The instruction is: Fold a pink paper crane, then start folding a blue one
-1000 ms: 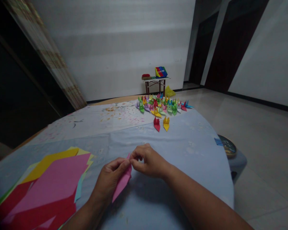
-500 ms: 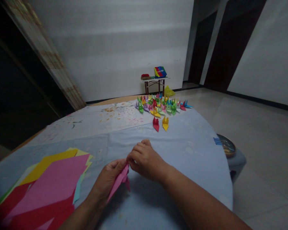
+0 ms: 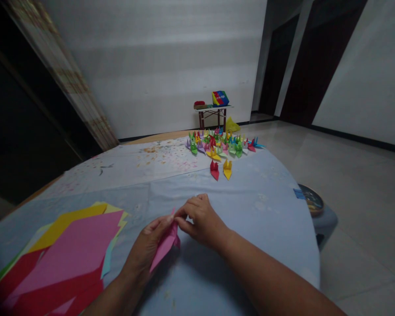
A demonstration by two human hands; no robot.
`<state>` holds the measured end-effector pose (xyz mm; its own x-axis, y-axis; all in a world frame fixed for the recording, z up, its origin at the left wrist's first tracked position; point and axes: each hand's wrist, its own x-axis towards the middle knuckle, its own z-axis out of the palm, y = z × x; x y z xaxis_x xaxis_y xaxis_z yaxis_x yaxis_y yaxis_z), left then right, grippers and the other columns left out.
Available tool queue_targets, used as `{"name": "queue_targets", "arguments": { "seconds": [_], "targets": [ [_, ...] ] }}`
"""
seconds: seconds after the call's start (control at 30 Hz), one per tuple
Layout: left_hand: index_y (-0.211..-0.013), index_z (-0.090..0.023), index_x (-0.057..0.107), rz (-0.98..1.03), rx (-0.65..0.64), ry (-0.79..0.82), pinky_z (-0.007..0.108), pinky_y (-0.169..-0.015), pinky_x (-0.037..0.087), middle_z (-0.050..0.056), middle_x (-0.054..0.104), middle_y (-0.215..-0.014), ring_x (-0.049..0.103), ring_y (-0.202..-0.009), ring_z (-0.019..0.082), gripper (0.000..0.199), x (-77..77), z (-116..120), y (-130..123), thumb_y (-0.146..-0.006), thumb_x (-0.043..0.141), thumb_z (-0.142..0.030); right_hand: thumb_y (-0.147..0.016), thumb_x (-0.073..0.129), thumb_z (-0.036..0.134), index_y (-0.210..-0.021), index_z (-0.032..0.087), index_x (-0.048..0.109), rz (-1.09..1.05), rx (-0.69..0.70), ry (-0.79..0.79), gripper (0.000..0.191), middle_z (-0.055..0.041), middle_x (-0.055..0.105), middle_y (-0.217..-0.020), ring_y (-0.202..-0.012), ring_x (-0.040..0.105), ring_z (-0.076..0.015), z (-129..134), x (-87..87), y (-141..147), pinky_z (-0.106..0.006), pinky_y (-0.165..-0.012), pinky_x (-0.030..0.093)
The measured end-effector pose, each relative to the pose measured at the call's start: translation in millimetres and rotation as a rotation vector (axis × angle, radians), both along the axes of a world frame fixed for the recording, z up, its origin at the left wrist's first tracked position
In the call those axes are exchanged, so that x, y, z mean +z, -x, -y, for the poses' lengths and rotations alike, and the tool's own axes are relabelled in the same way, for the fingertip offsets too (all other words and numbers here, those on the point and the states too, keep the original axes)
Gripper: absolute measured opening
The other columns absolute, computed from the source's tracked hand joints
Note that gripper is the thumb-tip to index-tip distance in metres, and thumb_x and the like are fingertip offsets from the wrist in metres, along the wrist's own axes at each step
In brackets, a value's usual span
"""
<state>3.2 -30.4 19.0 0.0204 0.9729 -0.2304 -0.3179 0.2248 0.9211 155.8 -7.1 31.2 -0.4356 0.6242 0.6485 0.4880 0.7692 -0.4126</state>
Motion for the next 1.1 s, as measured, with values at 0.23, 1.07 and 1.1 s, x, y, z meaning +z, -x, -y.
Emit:
{"name": "queue_targets", "arguments": {
  "seconds": [0.23, 1.07, 1.1],
  "targets": [
    [-0.073, -0.013, 0.068, 0.020, 0.004, -0.015, 0.017, -0.050, 0.037, -0.002, 0.060, -0.058, 0.047, -0.050, 0.007, 0.024, 0.7, 1, 0, -0.063, 0.072, -0.034, -0.082, 0.054, 0.019, -0.080, 0.017, 0.058, 0.007, -0.015, 0.028, 0.005, -0.0008, 0.059, -0.069, -0.070, 0.051, -0.0132, 1, -2.2, 3, -0.030, -0.072, 0.030],
    [-0.084, -0.015, 0.072, -0.187, -0.094, -0.123, 0.021, -0.053, 0.040, 0.003, 0.068, -0.067, 0.054, -0.054, 0.011, 0.025, -0.4, 0, 2, -0.064, 0.071, -0.031, -0.083, 0.050, 0.018, -0.082, 0.018, 0.057, 0.124, -0.045, -0.088, 0.007, -0.0036, 0.059, -0.079, -0.080, 0.050, -0.0155, -3, 2.8, -7, -0.033, -0.077, 0.028],
    [-0.084, -0.015, 0.072, -0.196, -0.096, -0.128, 0.021, -0.054, 0.041, 0.003, 0.068, -0.068, 0.054, -0.056, 0.012, 0.025, -0.8, 0, 2, -0.065, 0.071, -0.030, -0.083, 0.050, 0.017, -0.082, 0.018, 0.057, 0.134, -0.043, -0.093, 0.008, -0.0040, 0.059, -0.080, -0.080, 0.049, -0.0158, -3, 2.9, -7, -0.034, -0.077, 0.028]
  ]
}}
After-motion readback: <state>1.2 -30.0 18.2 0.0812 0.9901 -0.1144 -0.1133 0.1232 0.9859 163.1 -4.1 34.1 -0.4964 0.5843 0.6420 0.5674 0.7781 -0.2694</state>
